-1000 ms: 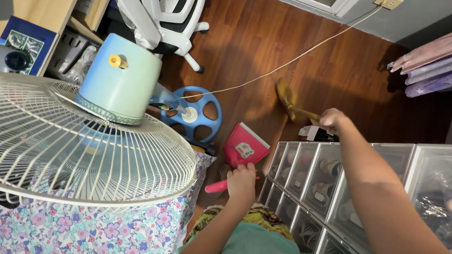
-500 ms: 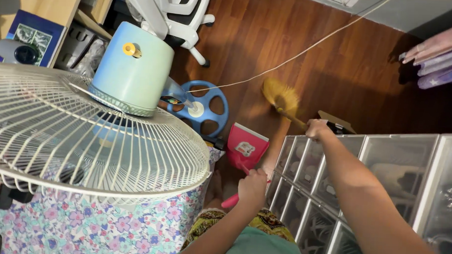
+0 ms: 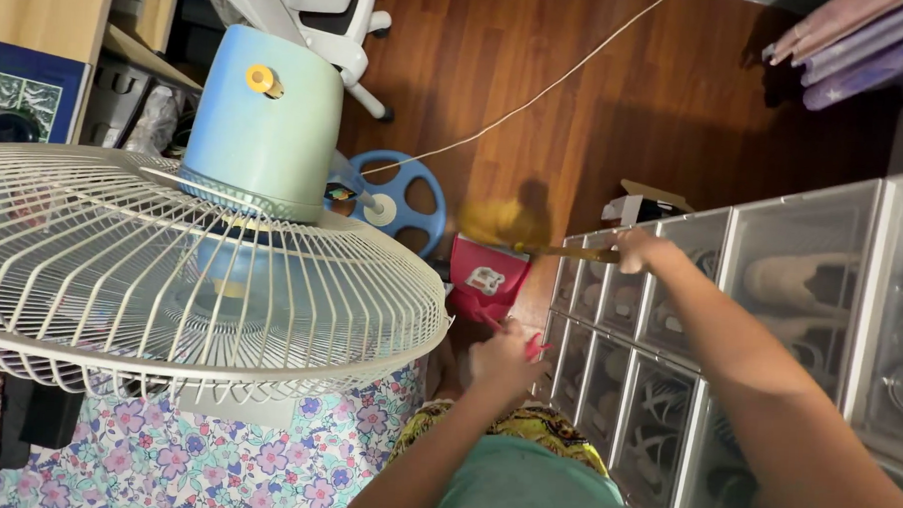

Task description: The person sweeps debris into a dustpan using a broom on a wooden floor, moving between different areas of the room near a desk, a fan, and a bed.

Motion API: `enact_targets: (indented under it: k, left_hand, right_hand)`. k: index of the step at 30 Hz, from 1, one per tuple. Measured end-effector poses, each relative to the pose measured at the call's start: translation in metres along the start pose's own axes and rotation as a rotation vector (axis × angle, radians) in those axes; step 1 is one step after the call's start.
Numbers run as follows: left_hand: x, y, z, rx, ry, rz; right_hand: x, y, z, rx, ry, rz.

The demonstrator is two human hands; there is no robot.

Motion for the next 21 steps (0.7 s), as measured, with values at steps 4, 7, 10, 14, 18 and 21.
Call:
enact_targets:
  k: [4,7,10,14,18,21]
  left_hand:
    - [0.047,0.051,-0.058,-0.007,0.158,0.021]
    - [0.068,0.076,-0.085,-0.279,0.070,0.065]
    - [0.068,0.089,-0.100,-0.772,-0.020,0.404]
    - [0.063,0.094,-0.090,-0.880,-0.088,0.339]
    - [0.052,0.106,-0.073,-0.916,-0.214,0.273]
    - [0.038,0.118,-0.067,-0.973,-0.285,0.153]
  right_hand:
    - [0.019,0.054,-0.056,0.077,-0.112,0.131]
    - [0.042,0.101,-0.103,0.094,-0.216,0.250]
    - [0.058,0.124,-0.121,0.053,-0.240,0.281]
    - [0.053,0.124,-0.099,-0.042,-0.234,0.183]
    - [0.037,0.113,-0.064,-0.221,-0.064,0.152]
    - [0.038,0.115,-0.049,-0.215,-0.156,0.077]
Point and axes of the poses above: each hand's wrist, its own z-axis towards the middle knuckle, its own y-axis out of the back of the hand, x = y × z, the point moved 3 cm from there along z, towards the middle knuckle, and after that the axes turned 10 degrees about z, right-handed, at the moved point
